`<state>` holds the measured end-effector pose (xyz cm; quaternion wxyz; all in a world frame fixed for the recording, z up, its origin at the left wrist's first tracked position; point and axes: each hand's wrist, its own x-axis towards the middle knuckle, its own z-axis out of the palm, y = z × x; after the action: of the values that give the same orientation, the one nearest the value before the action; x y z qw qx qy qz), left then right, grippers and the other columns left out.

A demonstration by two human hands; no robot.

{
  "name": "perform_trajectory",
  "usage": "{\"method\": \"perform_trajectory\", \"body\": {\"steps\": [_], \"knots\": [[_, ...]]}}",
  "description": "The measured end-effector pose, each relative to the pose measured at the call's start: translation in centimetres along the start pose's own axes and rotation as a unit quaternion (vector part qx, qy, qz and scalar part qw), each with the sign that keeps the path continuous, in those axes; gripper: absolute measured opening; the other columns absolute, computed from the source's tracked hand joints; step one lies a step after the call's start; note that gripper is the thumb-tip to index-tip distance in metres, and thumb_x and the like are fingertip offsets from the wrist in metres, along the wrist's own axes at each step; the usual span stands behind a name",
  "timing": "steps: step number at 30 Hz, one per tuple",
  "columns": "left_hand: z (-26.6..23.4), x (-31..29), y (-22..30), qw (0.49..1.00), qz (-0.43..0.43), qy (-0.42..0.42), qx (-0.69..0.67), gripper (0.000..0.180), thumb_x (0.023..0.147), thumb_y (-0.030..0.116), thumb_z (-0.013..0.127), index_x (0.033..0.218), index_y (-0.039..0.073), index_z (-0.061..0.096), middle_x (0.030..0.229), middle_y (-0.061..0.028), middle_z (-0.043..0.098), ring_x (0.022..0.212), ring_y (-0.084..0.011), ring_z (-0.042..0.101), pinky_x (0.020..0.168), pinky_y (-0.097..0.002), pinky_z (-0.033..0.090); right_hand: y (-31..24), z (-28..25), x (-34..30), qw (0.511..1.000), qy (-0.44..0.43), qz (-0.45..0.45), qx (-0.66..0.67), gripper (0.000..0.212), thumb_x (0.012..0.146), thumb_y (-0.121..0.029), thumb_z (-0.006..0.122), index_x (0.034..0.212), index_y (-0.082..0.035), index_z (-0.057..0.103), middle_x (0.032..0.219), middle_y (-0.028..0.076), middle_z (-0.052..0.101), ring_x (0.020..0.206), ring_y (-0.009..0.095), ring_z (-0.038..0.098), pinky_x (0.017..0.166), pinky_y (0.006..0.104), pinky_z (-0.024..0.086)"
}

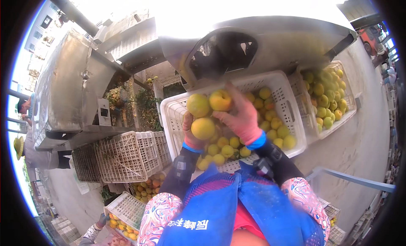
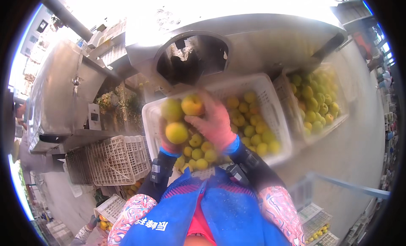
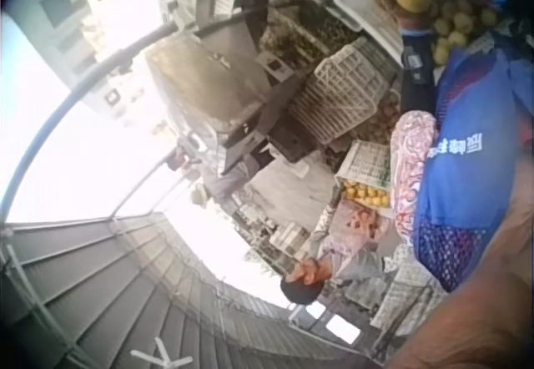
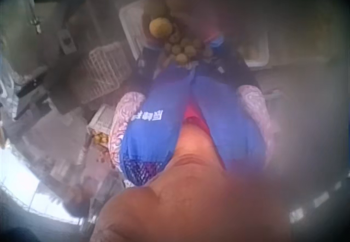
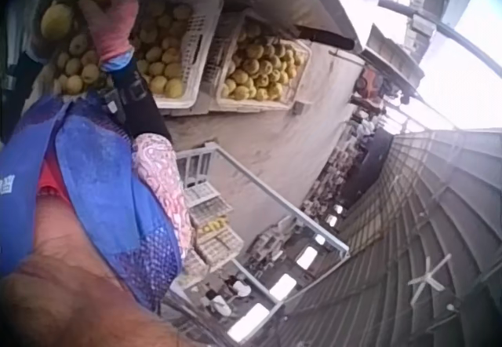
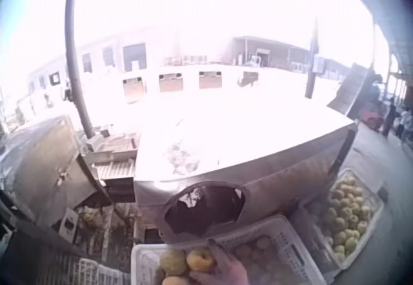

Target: The recorder is sorting yellow fruit by hand, picking them from a crate and placing them into a processing machine.

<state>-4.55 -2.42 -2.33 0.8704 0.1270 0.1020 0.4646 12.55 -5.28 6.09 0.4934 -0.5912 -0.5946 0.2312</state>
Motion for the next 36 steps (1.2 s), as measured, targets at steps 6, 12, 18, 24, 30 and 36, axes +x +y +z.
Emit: {"method": "perform_trajectory", "body": {"steps": [6, 12, 18, 24, 30, 36], "knots": [[-1.5, 1.0, 0.2, 0.997, -0.007, -0.052, -0.049, 0.072, 0.095, 0.054, 0.058, 0.145, 0.005, 0.043, 0.141, -0.0163, 0.051, 0.127, -0.0323, 0.053, 0.109, -0.0468, 0.043, 0.8, 1.1, 4.6, 0.972, 0.112, -0.138, -0.153, 0.072, 0.070, -0.016, 0.082, 0.134, 0.005, 0.054, 0.121, 0.023, 0.063, 0.103, 0.040, 0.062, 0.090, 0.0459, 0.050], [-1.2, 0.9, 0.6, 0.998, -0.036, 0.030, 0.039, 0.072, 0.097, 0.058, 0.053, 0.142, 0.002, 0.046, 0.128, -0.0186, 0.060, 0.115, -0.0325, 0.061, 0.100, -0.0452, 0.050, 5.9, 4.8, 8.7, 0.922, 0.162, -0.150, -0.318, 0.061, 0.076, -0.020, 0.076, 0.130, 0.000, 0.057, 0.120, 0.021, 0.064, 0.099, 0.039, 0.061, 0.089, 0.0518, 0.046], [0.5, 1.3, 2.1, 0.996, -0.073, 0.031, -0.048, 0.073, 0.097, 0.066, 0.046, 0.137, 0.005, 0.052, 0.122, -0.0175, 0.062, 0.106, -0.0298, 0.064, 0.089, -0.0437, 0.056, 1.7, 5.1, 11.2, 0.955, 0.056, -0.008, -0.292, 0.069, 0.082, -0.033, 0.075, 0.141, -0.006, 0.053, 0.130, 0.016, 0.063, 0.123, 0.032, 0.056, 0.105, 0.0451, 0.042], [4.2, 1.9, 2.5, 0.977, -0.020, -0.026, 0.210, 0.069, 0.099, 0.063, 0.045, 0.140, 0.008, 0.050, 0.131, -0.0115, 0.058, 0.116, -0.0265, 0.059, 0.098, -0.0403, 0.051, 2.2, 1.6, 3.3, 0.980, -0.151, -0.061, 0.111, 0.076, 0.079, -0.030, 0.079, 0.144, -0.005, 0.049, 0.129, 0.019, 0.062, 0.109, 0.030, 0.065, 0.093, 0.0384, 0.050], [3.9, 2.8, 0.5, 0.996, -0.027, 0.001, 0.085, 0.067, 0.099, 0.057, 0.053, 0.142, 0.006, 0.047, 0.133, -0.0090, 0.057, 0.123, -0.0238, 0.056, 0.104, -0.0394, 0.047, -1.3, -0.3, 2.8, 0.993, -0.090, 0.063, 0.038, 0.079, 0.078, -0.031, 0.079, 0.145, -0.005, 0.047, 0.128, 0.022, 0.061, 0.110, 0.033, 0.064, 0.091, 0.0401, 0.051], [6.6, 4.3, 1.5, 0.709, 0.097, -0.032, 0.698, 0.051, 0.098, 0.032, 0.059, 0.138, 0.003, 0.051, 0.129, -0.0089, 0.061, 0.116, -0.0211, 0.061, 0.097, -0.0341, 0.051, 2.0, 1.1, 4.9, 0.971, 0.099, -0.117, -0.184, 0.078, 0.077, -0.033, 0.080, 0.140, 0.001, 0.049, 0.125, 0.025, 0.061, 0.109, 0.043, 0.059, 0.091, 0.0462, 0.050]]}}
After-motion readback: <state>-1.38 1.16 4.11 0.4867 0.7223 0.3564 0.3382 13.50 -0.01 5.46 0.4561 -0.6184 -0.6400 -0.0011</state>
